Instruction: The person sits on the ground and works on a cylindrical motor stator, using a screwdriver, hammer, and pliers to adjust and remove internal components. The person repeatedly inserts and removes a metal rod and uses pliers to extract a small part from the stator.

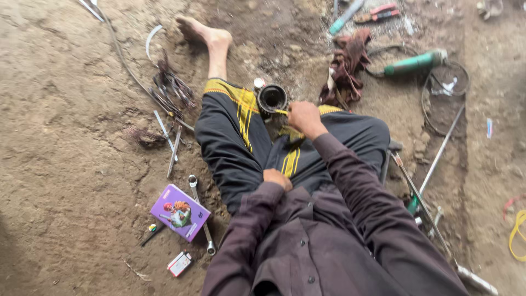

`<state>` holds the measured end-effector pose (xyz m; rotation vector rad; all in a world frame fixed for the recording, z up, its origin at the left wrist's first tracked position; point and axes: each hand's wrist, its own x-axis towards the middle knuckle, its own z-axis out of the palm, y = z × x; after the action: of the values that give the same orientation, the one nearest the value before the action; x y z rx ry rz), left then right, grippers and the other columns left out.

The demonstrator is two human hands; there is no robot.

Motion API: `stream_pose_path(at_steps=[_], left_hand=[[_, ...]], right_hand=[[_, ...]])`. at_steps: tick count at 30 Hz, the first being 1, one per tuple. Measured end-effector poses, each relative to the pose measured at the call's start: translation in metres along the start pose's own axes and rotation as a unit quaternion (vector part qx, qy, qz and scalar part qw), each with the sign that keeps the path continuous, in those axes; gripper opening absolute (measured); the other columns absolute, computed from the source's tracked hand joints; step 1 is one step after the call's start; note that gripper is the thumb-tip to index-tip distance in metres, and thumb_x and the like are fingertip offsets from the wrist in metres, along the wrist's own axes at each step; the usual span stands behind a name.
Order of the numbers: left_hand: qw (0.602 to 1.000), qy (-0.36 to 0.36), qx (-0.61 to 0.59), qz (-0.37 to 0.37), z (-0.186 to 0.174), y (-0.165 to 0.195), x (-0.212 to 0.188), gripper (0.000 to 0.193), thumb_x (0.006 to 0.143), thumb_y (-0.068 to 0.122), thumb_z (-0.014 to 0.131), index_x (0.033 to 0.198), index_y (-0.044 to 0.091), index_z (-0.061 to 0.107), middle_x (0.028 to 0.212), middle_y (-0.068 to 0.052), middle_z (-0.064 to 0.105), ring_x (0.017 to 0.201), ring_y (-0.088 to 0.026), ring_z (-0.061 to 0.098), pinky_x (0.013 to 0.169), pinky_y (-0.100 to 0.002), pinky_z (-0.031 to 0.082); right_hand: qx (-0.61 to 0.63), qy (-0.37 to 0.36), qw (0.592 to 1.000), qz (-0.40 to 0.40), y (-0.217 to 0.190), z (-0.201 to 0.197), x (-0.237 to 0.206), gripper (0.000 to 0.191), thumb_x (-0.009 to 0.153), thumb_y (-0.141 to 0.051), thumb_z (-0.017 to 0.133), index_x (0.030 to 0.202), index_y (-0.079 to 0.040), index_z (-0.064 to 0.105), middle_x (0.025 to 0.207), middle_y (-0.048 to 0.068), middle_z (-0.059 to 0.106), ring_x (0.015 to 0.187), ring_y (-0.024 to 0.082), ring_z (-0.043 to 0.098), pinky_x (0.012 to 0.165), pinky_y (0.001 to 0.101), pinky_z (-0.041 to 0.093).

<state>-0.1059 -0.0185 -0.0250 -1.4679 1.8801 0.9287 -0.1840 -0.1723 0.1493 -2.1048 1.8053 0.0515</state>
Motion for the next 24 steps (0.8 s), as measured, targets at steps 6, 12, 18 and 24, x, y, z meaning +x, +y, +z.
stream_pose_path(at_steps=[6, 12, 18, 24], left_hand=[[0.997, -0.033, -0.057, 0.049, -0.040, 0.015, 0.007, 0.055, 0.091, 0.037, 0.056, 0.137, 0.010, 0.064, 0.145, -0.017, 0.059, 0.135, -0.031, 0.056, 0.111, -0.044, 0.043], [0.909, 0.350, 0.189, -0.123, -0.090, -0.033, 0.053, 0.039, 0.098, 0.026, 0.053, 0.124, 0.005, 0.074, 0.125, -0.018, 0.071, 0.126, -0.030, 0.063, 0.109, -0.059, 0.034], [0.994, 0.047, 0.027, -0.092, -0.079, -0.046, 0.070, 0.034, 0.104, 0.023, 0.051, 0.127, 0.011, 0.073, 0.129, -0.015, 0.071, 0.125, -0.033, 0.064, 0.111, -0.059, 0.036], [0.994, 0.017, -0.027, -0.106, -0.068, -0.052, 0.095, 0.038, 0.099, 0.026, 0.055, 0.130, 0.009, 0.069, 0.133, -0.017, 0.067, 0.127, -0.034, 0.062, 0.110, -0.056, 0.040]], right_hand=[[0.026, -0.008, 1.000, -0.002, 0.002, 0.000, 0.004, 0.026, 0.087, -0.032, 0.068, 0.108, -0.018, 0.078, 0.097, 0.019, 0.075, 0.093, 0.039, 0.072, 0.083, 0.0492, 0.057], [0.040, 0.006, 0.999, -0.001, 0.012, 0.010, 0.016, 0.023, 0.087, -0.032, 0.070, 0.103, -0.019, 0.080, 0.095, 0.017, 0.075, 0.091, 0.038, 0.072, 0.081, 0.0481, 0.057], [0.017, 0.015, 1.000, 0.002, 0.019, 0.024, 0.025, 0.022, 0.088, -0.033, 0.070, 0.092, -0.012, 0.077, 0.087, 0.017, 0.074, 0.085, 0.039, 0.072, 0.073, 0.0510, 0.057], [-0.075, -0.060, 0.995, -0.010, 0.025, 0.045, 0.044, 0.015, 0.087, -0.022, 0.067, 0.092, -0.011, 0.077, 0.092, 0.017, 0.075, 0.086, 0.036, 0.074, 0.075, 0.0471, 0.060]])
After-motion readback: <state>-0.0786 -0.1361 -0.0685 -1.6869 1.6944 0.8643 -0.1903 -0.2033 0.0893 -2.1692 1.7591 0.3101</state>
